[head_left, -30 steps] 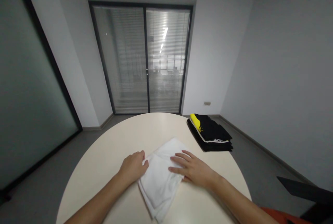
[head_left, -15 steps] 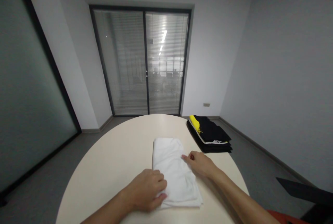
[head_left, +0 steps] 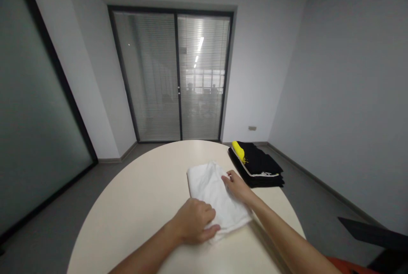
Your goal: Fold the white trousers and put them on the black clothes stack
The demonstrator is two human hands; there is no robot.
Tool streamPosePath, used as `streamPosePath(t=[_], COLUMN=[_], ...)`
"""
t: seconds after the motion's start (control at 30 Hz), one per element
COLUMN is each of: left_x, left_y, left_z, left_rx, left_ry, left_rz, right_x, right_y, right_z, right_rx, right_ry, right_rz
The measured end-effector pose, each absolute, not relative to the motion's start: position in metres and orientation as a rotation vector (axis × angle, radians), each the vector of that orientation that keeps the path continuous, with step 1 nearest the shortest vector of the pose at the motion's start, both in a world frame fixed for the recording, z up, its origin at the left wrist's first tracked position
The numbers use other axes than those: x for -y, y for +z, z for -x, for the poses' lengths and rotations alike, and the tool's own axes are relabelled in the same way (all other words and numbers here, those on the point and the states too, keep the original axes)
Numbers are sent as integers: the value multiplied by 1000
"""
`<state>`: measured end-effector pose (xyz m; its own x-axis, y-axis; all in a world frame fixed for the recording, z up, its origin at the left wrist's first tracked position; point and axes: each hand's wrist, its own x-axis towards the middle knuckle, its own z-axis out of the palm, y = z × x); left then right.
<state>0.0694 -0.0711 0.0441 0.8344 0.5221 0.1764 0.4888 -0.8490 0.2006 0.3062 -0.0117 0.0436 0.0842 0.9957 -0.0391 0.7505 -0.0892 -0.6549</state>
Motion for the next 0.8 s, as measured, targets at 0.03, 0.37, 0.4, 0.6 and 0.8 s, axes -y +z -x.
streamPosePath(t=[0.03, 0.37, 0.4, 0.6, 0.8], left_x=[67, 54, 54, 55, 56], left_y=[38, 5, 5, 0, -2], left_z=[-69, -66, -66, -66, -66], left_rx=[-899, -1315, -1320, -1376, -1394], left_ry=[417, 774, 759, 674, 641], left_rz=[-2783, -2391, -2381, -2324, -2315], right_x=[6, -60, -67, -101, -113], right_y=[48, 131, 138, 181, 179], right_z=[-308, -336, -342, -390, -472], right_rx=[1707, 1803, 1782, 1541, 1339], right_ry=[667, 528, 528, 520, 592], right_rz=[1862, 1654, 1660, 1697, 1798])
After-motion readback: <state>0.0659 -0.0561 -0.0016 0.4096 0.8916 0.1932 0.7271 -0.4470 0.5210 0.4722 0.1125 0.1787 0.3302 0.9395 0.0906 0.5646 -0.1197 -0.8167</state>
